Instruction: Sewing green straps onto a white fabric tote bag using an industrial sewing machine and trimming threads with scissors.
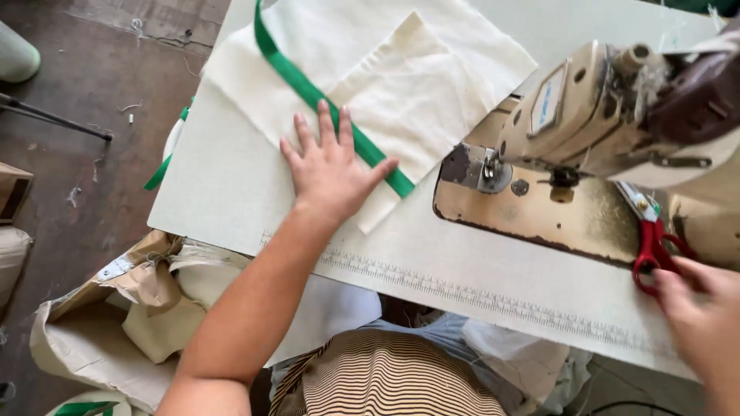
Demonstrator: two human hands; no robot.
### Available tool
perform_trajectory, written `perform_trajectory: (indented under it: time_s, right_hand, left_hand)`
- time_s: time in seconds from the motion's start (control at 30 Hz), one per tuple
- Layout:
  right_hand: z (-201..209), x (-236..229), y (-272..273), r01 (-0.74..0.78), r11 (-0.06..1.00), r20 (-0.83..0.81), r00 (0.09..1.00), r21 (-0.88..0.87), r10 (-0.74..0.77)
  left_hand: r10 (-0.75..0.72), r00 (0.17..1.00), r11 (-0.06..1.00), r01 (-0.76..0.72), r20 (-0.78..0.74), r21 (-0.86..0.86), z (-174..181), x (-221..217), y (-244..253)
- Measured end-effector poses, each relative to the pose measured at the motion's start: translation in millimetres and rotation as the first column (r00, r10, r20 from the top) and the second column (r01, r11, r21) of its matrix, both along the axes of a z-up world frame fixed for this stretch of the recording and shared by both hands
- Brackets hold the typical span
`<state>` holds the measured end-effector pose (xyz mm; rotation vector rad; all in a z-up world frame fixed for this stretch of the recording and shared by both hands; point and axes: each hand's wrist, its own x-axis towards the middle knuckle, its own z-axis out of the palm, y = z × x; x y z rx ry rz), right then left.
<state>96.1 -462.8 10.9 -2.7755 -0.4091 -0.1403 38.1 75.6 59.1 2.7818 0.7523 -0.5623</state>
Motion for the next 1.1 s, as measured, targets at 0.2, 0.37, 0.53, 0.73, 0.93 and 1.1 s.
perform_trajectory:
  time_s: [0.2, 0.37, 0.53, 0.73, 0.93, 1.1]
  right_hand:
    - [6, -8, 14, 0.017, 0.971, 0.179, 0.984, -0.238, 0.027]
    - [14, 15, 23, 0.083, 0.883, -0.053, 0.991, -0.463, -0.122]
    - [63, 12, 60, 0.138, 0.864, -0.336, 0.883, -0.484, -0.329]
    - [35, -44, 43, 0.567, 0.814, -0.892, 0.422, 0.122, -0.16]
    - [61, -117, 175, 0.328, 0.911, -0.968, 0.054, 0.249, 0.245]
    - [72, -96, 253, 0.115, 0.978, -0.981, 0.103, 0.176, 0.165]
  left_hand:
    - [-0.594, 0.723, 0.803, 0.562, 0.353, 0.198, -41, -2, 52]
    - [-0.236, 0.923, 0.971, 0.212, 0.304, 0.112, -55, -42, 22]
    - [-0.05, 0.992, 0.982, 0.028, 0.118, 0.185, -45, -53, 5]
    - [-0.375, 0.914, 0.927, 0.372, 0.156, 0.048, -41, -53, 12]
    - [-0.288, 0.887, 0.957, 0.274, 0.362, 0.091, -70, -68, 5]
    - [-0.279, 0.895, 0.96, 0.258, 0.347, 0.108, -71, -76, 5]
